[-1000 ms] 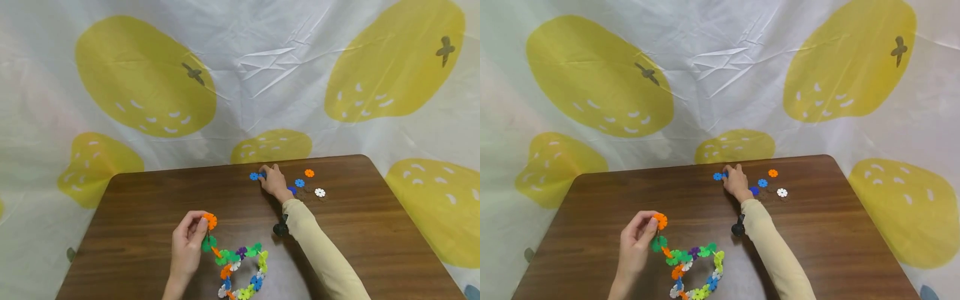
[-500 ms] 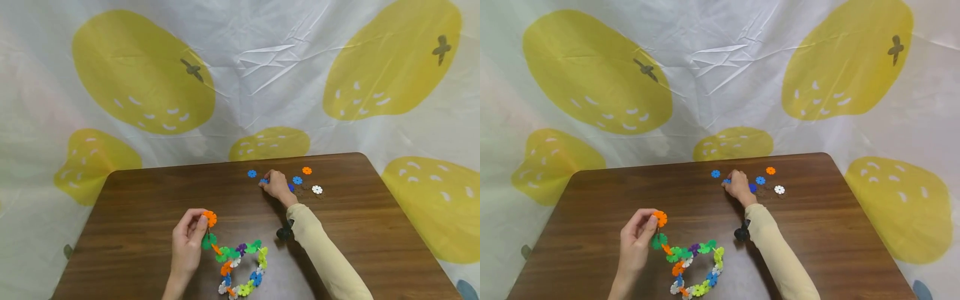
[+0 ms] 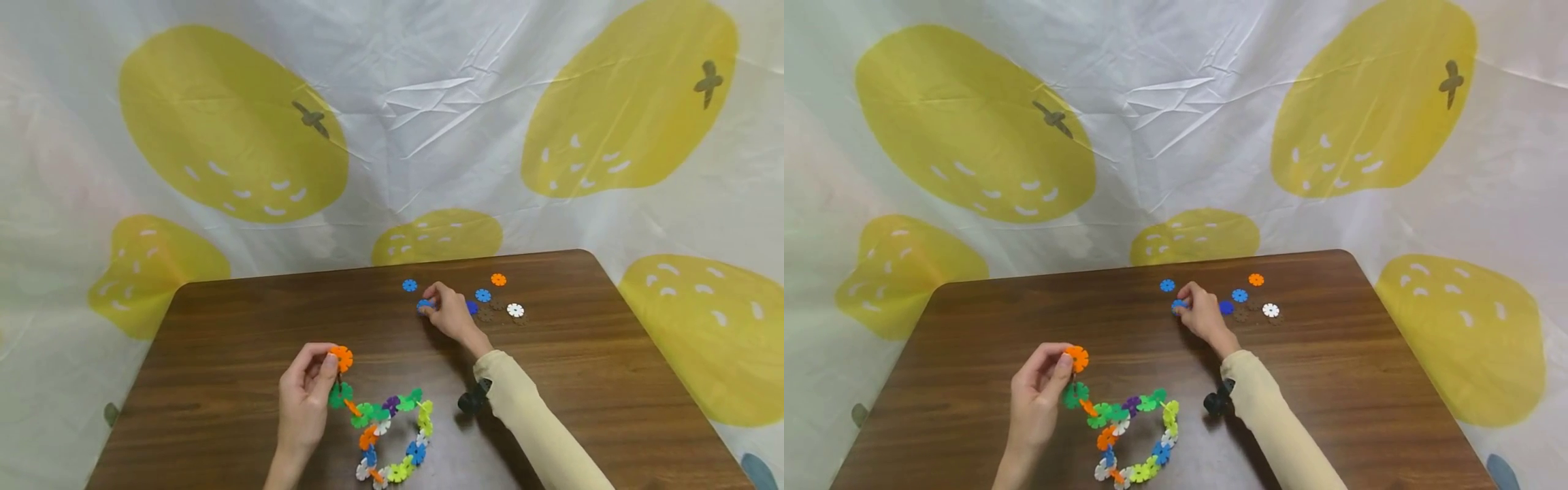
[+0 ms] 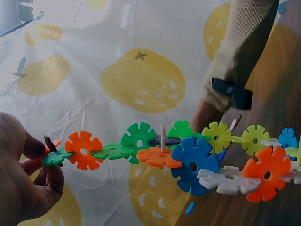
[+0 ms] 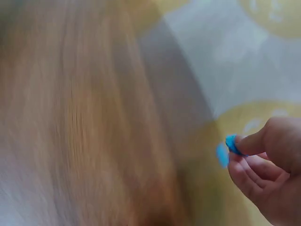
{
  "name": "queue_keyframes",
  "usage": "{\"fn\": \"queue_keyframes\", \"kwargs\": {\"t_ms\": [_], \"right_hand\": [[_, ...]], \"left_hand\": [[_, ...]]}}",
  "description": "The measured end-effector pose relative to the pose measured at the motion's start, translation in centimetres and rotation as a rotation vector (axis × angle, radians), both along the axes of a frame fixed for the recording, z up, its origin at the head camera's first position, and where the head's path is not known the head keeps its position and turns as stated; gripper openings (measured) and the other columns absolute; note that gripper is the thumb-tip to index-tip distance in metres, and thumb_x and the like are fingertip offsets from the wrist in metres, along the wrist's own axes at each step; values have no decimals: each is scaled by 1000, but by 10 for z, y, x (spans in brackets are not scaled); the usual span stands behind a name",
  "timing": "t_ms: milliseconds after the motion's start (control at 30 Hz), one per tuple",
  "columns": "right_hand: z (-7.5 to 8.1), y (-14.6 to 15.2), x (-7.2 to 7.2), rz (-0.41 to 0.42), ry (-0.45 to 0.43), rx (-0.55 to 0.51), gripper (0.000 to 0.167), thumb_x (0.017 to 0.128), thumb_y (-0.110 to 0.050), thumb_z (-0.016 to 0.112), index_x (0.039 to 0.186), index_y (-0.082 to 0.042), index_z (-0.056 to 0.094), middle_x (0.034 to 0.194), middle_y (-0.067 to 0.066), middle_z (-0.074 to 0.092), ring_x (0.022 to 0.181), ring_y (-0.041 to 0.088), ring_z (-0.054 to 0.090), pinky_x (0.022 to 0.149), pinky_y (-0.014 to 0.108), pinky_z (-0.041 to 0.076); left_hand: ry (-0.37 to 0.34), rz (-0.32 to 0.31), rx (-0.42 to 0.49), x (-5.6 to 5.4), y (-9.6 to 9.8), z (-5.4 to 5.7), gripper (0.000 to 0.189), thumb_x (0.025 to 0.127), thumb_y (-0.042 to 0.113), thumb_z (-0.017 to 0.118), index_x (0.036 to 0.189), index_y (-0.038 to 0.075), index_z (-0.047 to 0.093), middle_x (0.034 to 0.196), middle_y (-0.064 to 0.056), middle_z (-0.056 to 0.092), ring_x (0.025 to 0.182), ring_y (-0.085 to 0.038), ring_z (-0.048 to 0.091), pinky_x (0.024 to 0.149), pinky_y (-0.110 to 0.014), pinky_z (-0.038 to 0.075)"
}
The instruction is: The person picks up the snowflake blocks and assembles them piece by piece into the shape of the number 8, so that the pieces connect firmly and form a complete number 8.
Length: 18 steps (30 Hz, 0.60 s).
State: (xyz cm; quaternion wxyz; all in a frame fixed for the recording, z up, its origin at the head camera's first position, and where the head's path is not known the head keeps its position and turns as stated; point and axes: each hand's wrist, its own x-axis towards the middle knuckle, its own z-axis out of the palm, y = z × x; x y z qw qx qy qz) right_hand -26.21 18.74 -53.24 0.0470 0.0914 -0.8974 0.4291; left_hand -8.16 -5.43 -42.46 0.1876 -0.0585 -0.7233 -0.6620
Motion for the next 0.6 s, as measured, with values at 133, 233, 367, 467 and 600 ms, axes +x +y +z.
{"fn": "queue_keyframes", "kwargs": {"t_ms": [133, 233, 367, 467, 600], "right_hand": [[26, -6, 23, 120, 50, -170, 13, 92, -4, 72, 105, -4, 68, 91, 11, 72, 82, 28, 71, 72, 31, 60], [50, -13, 43, 220, 44, -324, 15, 92, 0, 71, 107, -3, 69, 92, 15, 74, 80, 32, 74, 69, 30, 62], [78, -21, 67, 312, 7, -489, 16, 92, 4, 70, 107, -1, 69, 93, 21, 75, 75, 20, 75, 69, 32, 63], [93, -25, 82, 365, -9, -565, 14, 92, 4, 69, 106, 1, 68, 93, 23, 74, 75, 13, 74, 71, 35, 64], [106, -31, 97, 423, 36, -592, 13, 92, 3, 70, 105, 1, 69, 94, 23, 75, 77, 12, 75, 72, 36, 64]], "left_hand": [[-15, 16, -10, 0, 0, 0, 9, 97, -6, 59, 100, -8, 67, 87, 1, 65, 74, -6, 60, 67, -14, 53], [-11, 16, -11, 1, 0, 0, 9, 97, -6, 59, 100, -8, 67, 87, 1, 65, 73, -6, 60, 66, -14, 53], [11, -1, 4, 0, 0, 0, 8, 97, -6, 59, 99, -9, 67, 87, 1, 65, 74, -7, 61, 68, -14, 55], [35, -12, 21, 0, 0, 0, 7, 96, -7, 60, 98, -10, 66, 87, 1, 66, 76, -6, 63, 70, -15, 56], [48, -13, 29, 1, 1, 0, 6, 95, -8, 61, 97, -11, 66, 87, 2, 66, 76, -6, 64, 70, -15, 57]]}}
